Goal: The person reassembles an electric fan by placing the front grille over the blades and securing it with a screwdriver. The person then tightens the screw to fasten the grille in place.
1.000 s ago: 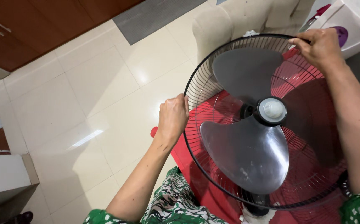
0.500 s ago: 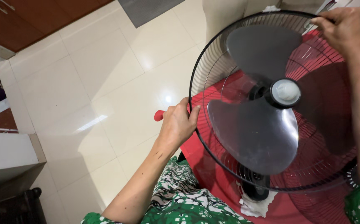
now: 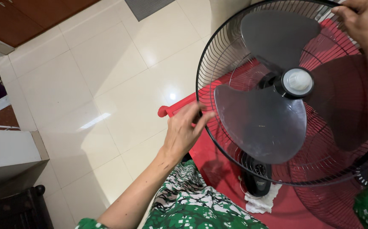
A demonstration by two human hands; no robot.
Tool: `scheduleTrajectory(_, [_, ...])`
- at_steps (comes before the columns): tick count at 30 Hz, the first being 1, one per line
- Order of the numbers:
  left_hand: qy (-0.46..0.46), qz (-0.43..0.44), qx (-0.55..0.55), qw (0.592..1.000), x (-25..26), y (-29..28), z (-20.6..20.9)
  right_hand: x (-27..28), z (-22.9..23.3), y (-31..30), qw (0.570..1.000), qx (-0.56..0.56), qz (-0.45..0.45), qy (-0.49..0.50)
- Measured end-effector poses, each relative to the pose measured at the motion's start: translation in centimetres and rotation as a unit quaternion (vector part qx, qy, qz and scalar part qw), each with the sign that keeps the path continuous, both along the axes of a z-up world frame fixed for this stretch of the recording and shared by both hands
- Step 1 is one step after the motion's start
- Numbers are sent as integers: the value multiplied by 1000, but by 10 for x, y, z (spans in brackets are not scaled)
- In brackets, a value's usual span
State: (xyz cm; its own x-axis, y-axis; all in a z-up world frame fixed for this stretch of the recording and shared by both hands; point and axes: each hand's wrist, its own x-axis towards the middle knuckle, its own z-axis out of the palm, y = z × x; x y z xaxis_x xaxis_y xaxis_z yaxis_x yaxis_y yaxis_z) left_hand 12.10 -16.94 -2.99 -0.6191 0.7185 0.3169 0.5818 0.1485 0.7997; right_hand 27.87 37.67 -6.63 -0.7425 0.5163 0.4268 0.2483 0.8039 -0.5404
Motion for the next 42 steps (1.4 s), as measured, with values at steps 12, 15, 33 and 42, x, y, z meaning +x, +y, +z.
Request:
scheduleTrajectory(12, [308,-354,66,881,-59,-1,-19,14,-31,44,999,0,33,1])
scheduleTrajectory(15, [119,-352,132,919,-69,-4,-33,12,-21,29,997,-70,-16,-7])
scheduleTrajectory(33, [-479,2,36,877,-8,-11,-21,12,-17,18,999,36,6,-26])
scheduleTrajectory(42, [-319,2,29,947,12,-20,4,24,-27,31,999,24,-11,-33])
